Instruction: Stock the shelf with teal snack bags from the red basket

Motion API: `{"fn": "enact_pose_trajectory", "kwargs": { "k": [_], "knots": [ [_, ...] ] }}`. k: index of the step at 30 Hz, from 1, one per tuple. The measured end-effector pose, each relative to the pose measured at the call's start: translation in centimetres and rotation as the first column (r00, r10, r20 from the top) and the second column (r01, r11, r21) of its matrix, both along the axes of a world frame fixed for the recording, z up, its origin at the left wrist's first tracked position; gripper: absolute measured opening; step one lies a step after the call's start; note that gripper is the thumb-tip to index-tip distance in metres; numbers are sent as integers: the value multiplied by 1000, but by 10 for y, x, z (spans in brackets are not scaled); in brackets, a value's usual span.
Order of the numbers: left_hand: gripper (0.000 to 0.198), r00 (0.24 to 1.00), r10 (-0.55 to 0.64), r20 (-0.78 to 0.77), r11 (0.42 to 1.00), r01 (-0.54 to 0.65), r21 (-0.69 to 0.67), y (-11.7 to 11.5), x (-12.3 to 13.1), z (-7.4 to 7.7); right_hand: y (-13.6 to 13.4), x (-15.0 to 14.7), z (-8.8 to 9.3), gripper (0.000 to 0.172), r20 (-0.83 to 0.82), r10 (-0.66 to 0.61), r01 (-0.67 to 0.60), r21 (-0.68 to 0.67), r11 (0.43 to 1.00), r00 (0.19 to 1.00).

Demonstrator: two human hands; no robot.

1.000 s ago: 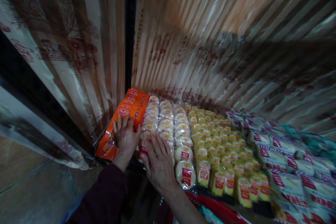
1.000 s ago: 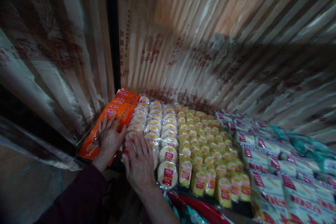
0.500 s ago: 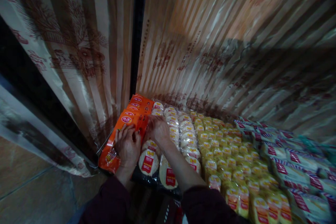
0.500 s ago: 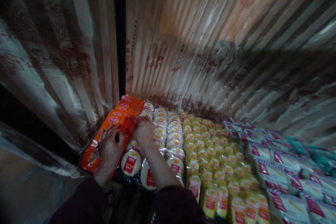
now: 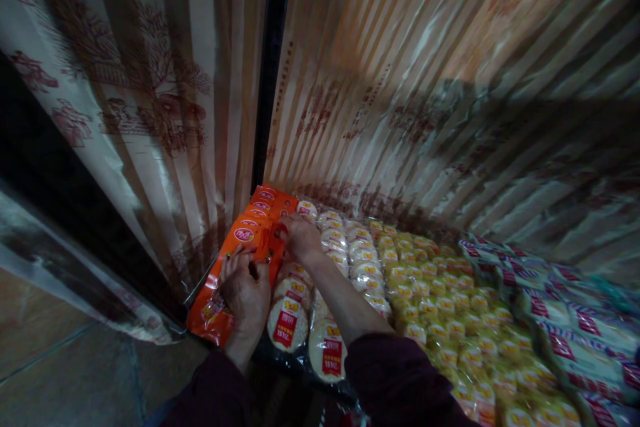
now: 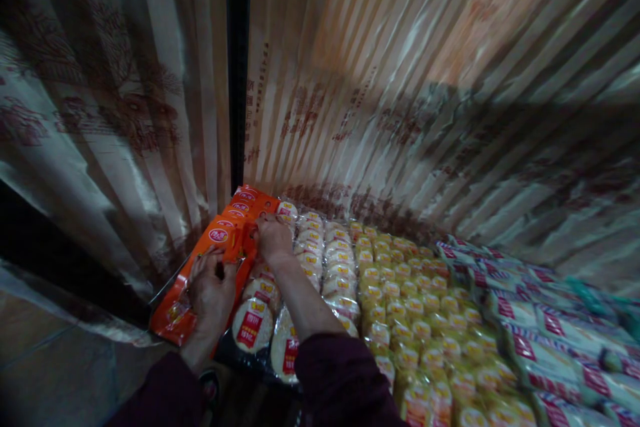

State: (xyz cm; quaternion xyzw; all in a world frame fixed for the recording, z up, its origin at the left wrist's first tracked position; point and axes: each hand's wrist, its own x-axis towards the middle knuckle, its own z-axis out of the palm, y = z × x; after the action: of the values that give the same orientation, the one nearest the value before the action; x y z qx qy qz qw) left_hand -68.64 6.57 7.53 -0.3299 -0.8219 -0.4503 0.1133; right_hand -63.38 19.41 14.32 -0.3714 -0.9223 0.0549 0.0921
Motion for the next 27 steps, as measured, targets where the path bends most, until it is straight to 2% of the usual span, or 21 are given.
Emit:
{"fn": "enact_pose_trajectory", "kwargs": {
  "k": [3,7,11,14,16,19,21,22,27],
  "knots": [
    [18,1000,16,-7,999,-16,-40,0,1,1,3,-1,2,22,21,-25,26,-39,999,999],
    [13,999,-26,-23,991,23,-128,3,2,8,11,-2,0,28,-29,-64,61,-99,993,998],
    [26,998,-55,-44,980,46,-192,7,0,17,13,-7,0,24,-225,0,-37,-162,986,974],
    [30,997,-36,-69,980,22,-199,11,-1,16,13,-9,1,22,-354,28,-121,-242,963,935],
    [38,995,-43,-85,982,26,-188,14,-1,12,13,-8,1,22,-442,-23,-162,-375,913,897],
    [60,995,-65,-80,979,48,-197,20,-3,4,13,-1,0,35,-515,-202,-185,-604,775,833],
    [67,993,-73,-88,974,52,-218,25,-5,2,12,3,-1,43,-522,-271,-213,-690,692,809],
    [68,991,-79,-104,973,54,-225,27,-7,4,12,3,0,44,-531,-277,-235,-705,669,801],
    [68,978,-130,-164,966,88,-243,38,-17,17,15,0,3,37,-582,-230,-334,-698,633,780]
  ]
}}
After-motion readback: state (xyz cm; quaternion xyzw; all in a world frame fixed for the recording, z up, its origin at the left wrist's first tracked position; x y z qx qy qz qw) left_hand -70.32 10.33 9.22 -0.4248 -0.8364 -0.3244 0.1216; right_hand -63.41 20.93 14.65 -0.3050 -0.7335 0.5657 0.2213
